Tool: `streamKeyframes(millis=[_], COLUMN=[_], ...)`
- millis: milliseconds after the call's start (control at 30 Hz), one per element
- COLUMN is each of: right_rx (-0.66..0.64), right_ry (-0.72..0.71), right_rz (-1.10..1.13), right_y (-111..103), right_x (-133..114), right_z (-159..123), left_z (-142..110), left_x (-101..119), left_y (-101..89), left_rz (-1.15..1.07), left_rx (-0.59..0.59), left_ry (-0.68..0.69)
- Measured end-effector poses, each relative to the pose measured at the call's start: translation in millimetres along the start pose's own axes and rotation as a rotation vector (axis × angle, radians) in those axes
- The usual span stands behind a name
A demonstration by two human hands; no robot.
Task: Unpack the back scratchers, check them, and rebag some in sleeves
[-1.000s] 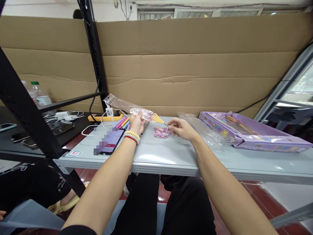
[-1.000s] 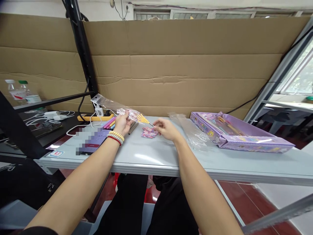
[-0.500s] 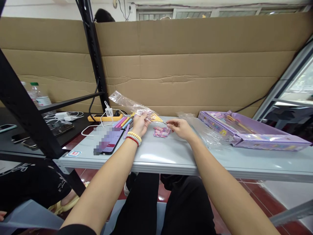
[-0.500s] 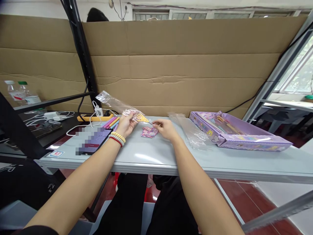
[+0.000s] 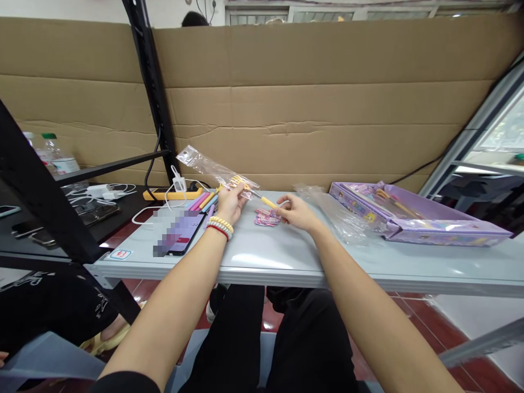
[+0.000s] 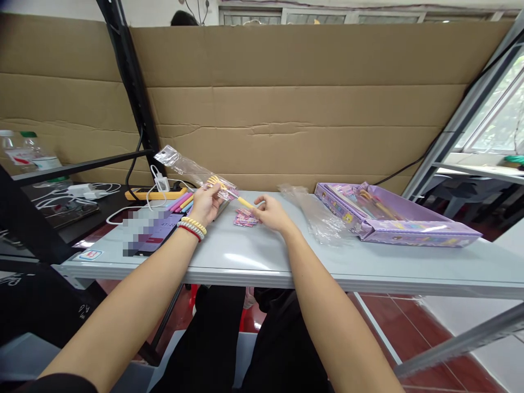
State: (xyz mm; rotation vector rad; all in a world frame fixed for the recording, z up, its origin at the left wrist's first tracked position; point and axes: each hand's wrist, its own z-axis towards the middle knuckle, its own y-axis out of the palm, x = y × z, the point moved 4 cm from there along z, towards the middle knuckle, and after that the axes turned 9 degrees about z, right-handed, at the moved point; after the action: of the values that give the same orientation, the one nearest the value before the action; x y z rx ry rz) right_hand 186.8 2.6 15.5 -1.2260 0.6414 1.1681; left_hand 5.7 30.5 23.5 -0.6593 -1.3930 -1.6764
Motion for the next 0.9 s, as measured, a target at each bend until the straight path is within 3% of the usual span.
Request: streamKeyframes(millis=[133, 300, 367, 500, 600, 667, 800, 900], right_rx=[0.142, 0.230, 0.198, 0.009, -0.007, 0.077, 0.285, 0.352], right_ry=[-0.105, -0.240, -0.241, -0.184, -0.162, -0.179, -0.333, -0.423], right_rz=[0.103, 0.057, 0.088, 0.332, 0.404, 0.349, 0.046, -0.111], right_y=[-2.1, 8.3, 9.9, 10.3, 8.2, 5.8, 1.9, 1.2], right_x=[-3.8, -5.6, -6.3, -9.7, -12.8, -14.1, -19.6, -22.4], right_z=[1.7, 1.8, 1.1, -1.0, -2.4, -3.0, -7.0, -10.5], left_z=[-2.0, -12.3, -11.9, -3.9, -1.7, -5.0, -21.1, -28.8], left_x=[-4.2, -18.9, -19.2, -13.2, -11.3, -11.8, -15.3, -15.0], left_y=[0.8, 15.7, 16.3, 7.3, 4.2, 6.6, 20.7, 25.6], left_rz=[0.001, 0.112, 0.121, 0.062, 0.025, 0.024, 0.093, 0.114], left_rx=[-0.023, -0.204, -0.203, -0.087, -0.083, -0.128, -0.355, -0.421], left_ry=[-0.031, -0.085, -0.079, -0.063, -0.083, -0.102, -0.201, -0.256])
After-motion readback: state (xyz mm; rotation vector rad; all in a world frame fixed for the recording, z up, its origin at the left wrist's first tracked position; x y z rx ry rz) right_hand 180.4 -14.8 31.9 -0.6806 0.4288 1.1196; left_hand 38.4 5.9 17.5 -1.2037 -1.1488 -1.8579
